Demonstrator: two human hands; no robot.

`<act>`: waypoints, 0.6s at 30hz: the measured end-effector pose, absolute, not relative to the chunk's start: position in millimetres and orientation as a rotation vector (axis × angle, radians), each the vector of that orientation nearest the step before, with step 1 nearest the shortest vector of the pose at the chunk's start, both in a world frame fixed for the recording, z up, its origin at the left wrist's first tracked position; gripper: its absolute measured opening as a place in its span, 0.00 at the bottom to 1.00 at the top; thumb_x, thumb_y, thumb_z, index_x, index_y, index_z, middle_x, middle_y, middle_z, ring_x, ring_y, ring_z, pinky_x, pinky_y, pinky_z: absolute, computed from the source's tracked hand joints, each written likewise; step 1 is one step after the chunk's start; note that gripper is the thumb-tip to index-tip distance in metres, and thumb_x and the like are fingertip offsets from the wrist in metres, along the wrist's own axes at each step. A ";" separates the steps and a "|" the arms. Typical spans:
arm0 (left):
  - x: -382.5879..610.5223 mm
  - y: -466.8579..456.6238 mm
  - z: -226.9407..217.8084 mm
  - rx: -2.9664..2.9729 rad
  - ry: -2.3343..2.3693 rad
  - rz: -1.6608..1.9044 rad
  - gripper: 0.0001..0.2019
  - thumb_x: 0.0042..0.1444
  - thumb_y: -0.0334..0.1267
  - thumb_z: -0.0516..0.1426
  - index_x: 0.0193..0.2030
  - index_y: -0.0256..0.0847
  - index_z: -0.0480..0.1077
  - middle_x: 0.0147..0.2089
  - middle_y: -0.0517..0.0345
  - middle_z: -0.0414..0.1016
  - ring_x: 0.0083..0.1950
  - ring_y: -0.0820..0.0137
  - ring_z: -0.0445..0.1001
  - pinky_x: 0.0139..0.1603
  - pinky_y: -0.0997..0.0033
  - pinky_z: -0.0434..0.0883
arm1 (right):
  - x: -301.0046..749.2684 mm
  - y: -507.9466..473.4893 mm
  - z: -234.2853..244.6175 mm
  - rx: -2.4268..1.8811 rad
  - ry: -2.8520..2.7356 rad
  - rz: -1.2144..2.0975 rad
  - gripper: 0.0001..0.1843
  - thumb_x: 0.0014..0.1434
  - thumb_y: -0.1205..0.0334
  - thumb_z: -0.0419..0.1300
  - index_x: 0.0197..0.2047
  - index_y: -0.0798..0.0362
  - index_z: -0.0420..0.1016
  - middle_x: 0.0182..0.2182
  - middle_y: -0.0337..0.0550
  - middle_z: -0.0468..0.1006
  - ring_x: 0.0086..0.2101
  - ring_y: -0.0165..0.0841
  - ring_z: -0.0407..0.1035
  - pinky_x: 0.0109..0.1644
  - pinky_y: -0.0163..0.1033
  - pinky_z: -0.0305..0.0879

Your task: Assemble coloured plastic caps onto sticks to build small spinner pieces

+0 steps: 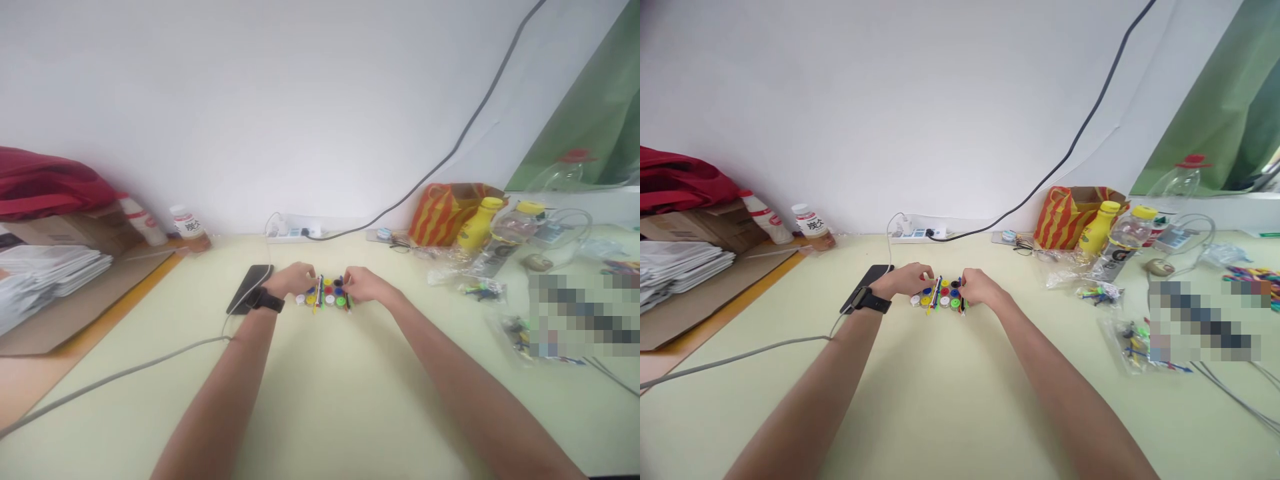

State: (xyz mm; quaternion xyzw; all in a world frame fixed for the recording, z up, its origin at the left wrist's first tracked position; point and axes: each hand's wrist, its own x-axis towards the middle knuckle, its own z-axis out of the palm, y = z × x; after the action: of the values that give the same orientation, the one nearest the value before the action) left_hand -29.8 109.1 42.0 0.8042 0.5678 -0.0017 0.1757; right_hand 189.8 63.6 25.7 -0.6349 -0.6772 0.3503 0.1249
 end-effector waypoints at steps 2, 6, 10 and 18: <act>-28.3 108.5 42.4 2.277 1.601 -0.014 0.16 0.58 0.52 0.58 0.45 0.44 0.77 0.52 0.47 0.80 0.47 0.58 0.81 0.43 0.66 0.76 | 188.6 62.6 23.6 -1.838 -1.974 1.013 0.06 0.61 0.65 0.63 0.42 0.52 0.73 0.35 0.44 0.82 0.24 0.30 0.75 0.26 0.31 0.65; -27.1 107.0 44.7 2.266 1.579 -0.028 0.17 0.59 0.53 0.57 0.45 0.44 0.77 0.48 0.50 0.82 0.41 0.61 0.82 0.41 0.67 0.75 | 190.9 62.2 25.1 -1.816 -1.988 0.922 0.06 0.60 0.63 0.64 0.41 0.52 0.73 0.34 0.44 0.82 0.26 0.31 0.74 0.28 0.33 0.64; -30.9 106.9 48.3 2.256 1.574 -0.032 0.20 0.59 0.55 0.56 0.47 0.43 0.77 0.46 0.50 0.82 0.33 0.64 0.81 0.37 0.67 0.75 | 202.1 62.6 43.2 -1.762 -1.975 0.693 0.06 0.61 0.58 0.64 0.38 0.51 0.74 0.40 0.45 0.81 0.36 0.34 0.74 0.36 0.34 0.64; -29.7 106.2 51.8 2.400 1.562 0.139 0.21 0.61 0.52 0.55 0.54 0.42 0.75 0.54 0.44 0.78 0.55 0.52 0.77 0.55 0.56 0.72 | 254.7 22.3 59.7 -1.498 -1.634 0.079 0.15 0.66 0.58 0.49 0.29 0.50 0.70 0.27 0.42 0.77 0.30 0.36 0.71 0.37 0.39 0.62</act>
State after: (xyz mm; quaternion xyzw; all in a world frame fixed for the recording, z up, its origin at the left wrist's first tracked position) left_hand -29.7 106.2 51.8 0.8293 0.5397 0.0481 0.1369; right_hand 254.7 22.3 59.7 -0.6045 -0.6595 0.0321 0.4456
